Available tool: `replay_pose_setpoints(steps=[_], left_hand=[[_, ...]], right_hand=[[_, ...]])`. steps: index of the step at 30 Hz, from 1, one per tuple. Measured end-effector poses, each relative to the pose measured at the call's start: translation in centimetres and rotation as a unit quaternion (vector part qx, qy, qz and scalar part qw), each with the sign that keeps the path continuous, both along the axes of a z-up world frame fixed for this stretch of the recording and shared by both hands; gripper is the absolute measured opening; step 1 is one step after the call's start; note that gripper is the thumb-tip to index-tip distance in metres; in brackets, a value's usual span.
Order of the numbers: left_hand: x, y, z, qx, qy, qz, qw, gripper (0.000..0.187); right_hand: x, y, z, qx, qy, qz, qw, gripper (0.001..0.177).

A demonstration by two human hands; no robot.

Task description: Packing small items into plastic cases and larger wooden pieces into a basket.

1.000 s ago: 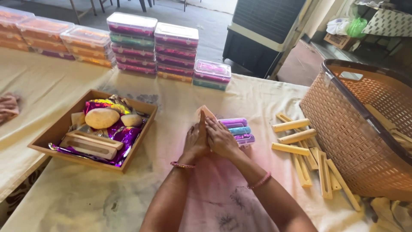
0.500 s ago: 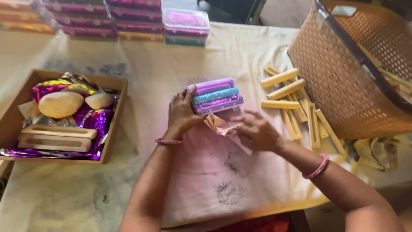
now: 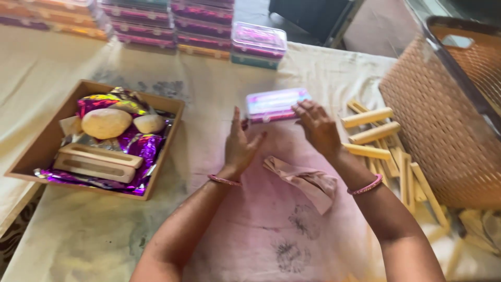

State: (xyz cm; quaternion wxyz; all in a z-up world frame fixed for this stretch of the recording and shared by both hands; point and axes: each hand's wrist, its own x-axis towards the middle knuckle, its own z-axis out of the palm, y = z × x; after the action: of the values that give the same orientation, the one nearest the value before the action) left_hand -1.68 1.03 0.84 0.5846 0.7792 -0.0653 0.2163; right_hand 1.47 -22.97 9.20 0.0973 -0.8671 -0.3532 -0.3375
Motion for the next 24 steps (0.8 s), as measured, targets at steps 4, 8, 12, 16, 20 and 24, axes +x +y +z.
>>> replay_pose_setpoints(steps=[4, 8, 12, 16, 20, 24], left_hand=[[-0.6, -0.1, 0.4, 0.072, 0.012, 0.007, 0.997, 0.114], [-0.9, 0.0, 1.1, 0.107, 0.019, 0.003, 0.994, 0.115], [-1.1, -0.2, 1.2, 0.153, 0.034, -0.006, 0.988, 0.111], [-1.1, -0.2, 1.8, 0.192, 0.041, -0.012, 0.98, 0.106], [-1.2, -0.2, 2.3, 0.214, 0.057, -0.012, 0.975, 0.102], [-1.4, -0.3, 2.5, 0.225, 0.058, -0.014, 0.973, 0.095]], right_hand=[[5.0, 2.0, 3.3, 0.011, -0.096, -0.028, 0.995, 0.049], [11.0, 4.2, 4.7, 0.064, -0.13, -0.061, 0.988, 0.049], [17.2, 5.6, 3.2, 0.08, -0.126, -0.093, 0.984, 0.048], [19.7, 7.6, 2.4, 0.127, -0.06, -0.097, 0.985, 0.049], [22.3, 8.3, 1.4, 0.125, -0.03, -0.057, 0.99, 0.047], [24.2, 8.3, 0.9, 0.098, 0.018, -0.098, 0.99, 0.052]])
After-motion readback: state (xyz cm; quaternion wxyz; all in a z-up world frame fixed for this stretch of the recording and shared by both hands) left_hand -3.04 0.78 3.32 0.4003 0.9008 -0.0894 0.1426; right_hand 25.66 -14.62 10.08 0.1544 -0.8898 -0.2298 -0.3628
